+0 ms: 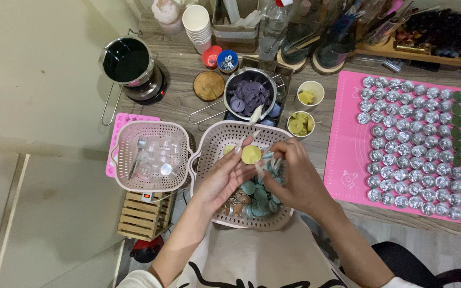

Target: The person sorts colorful wax items into small metal containers and places a lid on one of them before putting the containers into a basket.

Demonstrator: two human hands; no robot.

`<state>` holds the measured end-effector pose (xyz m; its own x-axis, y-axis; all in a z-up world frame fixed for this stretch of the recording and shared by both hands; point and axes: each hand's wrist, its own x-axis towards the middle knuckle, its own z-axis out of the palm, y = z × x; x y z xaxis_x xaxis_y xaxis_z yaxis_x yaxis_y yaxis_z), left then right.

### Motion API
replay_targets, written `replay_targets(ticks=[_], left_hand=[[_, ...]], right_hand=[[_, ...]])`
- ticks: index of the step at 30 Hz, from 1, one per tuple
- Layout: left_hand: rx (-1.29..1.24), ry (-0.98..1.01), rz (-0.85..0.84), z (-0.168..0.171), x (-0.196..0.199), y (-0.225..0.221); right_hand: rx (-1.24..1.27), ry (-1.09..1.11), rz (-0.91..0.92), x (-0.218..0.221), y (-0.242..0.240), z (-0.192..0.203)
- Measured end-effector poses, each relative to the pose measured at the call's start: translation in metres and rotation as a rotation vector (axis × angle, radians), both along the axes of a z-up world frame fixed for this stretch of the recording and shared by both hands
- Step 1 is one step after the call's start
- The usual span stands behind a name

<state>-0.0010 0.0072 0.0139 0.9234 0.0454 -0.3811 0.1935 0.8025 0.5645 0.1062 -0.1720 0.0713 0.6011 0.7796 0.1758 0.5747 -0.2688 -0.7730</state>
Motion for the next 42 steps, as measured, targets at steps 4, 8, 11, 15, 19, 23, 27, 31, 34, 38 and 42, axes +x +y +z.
replay_targets(ticks=[4, 8, 11, 15, 19, 23, 27, 31, 34, 38, 42], left_hand=[[-0.008, -0.003, -0.021, 0.002, -0.002, 0.003], [-0.002, -0.001, -0.038, 0.006, -0.004, 0.002], [0.013, 0.02, -0.033, 0.009, -0.006, 0.001], [0.017, 0.03, -0.038, 0.011, -0.009, 0.001], [0.016, 0.046, -0.054, 0.012, -0.008, -0.001], [0.017, 0.079, -0.055, 0.016, -0.01, -0.009], [0.067, 0.109, -0.016, 0.024, -0.005, -0.012], [0.335, 0.095, -0.007, 0.027, -0.005, -0.026], [0.58, 0.379, -0.037, 0.027, -0.004, -0.032], [0.857, 0.227, 0.026, 0.024, 0.003, -0.038], [1.023, 0.341, -0.024, 0.018, 0.002, -0.043]], right_hand=[[-0.079, 0.032, -0.017, 0.001, 0.001, 0.003], [-0.006, -0.019, 0.014, 0.0, 0.0, 0.002], [-0.002, -0.034, 0.007, -0.001, -0.002, 0.001], [-0.053, -0.099, -0.01, -0.005, -0.003, -0.004], [0.105, -0.183, 0.03, -0.008, -0.006, -0.011], [0.087, -0.132, -0.028, -0.014, -0.008, -0.015], [0.01, -0.079, -0.107, -0.012, -0.004, -0.013], [-0.003, -0.317, -0.046, -0.009, -0.004, -0.01], [-0.051, -0.388, 0.019, -0.006, -0.002, -0.009], [-0.075, -0.402, 0.113, -0.003, -0.001, -0.01], [-0.038, -0.462, 0.129, -0.002, 0.001, -0.017]])
